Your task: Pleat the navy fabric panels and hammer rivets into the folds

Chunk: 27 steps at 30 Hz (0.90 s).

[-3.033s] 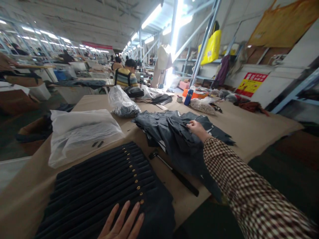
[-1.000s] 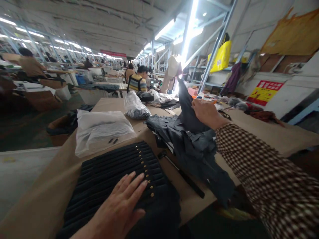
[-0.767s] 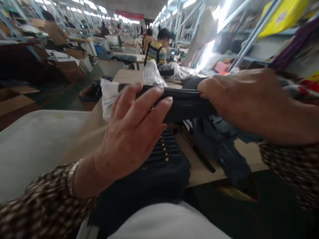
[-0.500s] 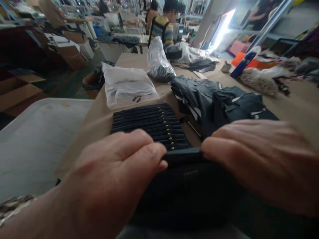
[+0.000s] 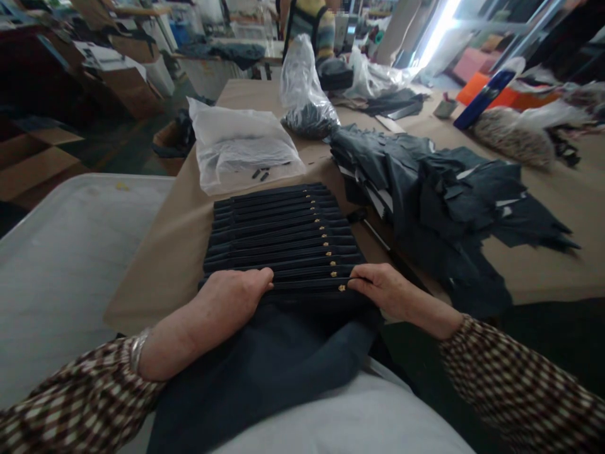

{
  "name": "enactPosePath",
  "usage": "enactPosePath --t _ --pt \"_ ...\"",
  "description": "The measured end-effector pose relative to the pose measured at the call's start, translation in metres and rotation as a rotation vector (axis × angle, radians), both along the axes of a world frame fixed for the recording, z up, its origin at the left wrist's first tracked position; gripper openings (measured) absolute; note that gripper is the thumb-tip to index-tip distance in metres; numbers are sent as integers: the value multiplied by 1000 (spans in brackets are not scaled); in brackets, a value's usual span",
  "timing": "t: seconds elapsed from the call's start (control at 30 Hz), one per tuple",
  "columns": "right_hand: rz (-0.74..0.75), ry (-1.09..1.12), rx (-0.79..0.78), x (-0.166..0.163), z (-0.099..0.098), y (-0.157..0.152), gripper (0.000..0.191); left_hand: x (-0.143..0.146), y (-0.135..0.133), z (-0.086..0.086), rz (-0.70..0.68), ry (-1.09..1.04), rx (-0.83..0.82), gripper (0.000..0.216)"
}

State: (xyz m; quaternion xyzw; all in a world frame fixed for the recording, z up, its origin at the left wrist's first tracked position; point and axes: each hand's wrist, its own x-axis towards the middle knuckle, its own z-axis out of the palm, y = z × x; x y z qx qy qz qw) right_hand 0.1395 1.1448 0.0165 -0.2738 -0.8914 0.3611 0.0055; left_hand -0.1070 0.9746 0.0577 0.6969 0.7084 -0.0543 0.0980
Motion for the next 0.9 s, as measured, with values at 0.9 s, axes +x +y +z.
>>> enactPosePath --t 0.9 --pt "619 -3 -13 -12 9 -93 32 25 5 -52 -569 -35 181 75"
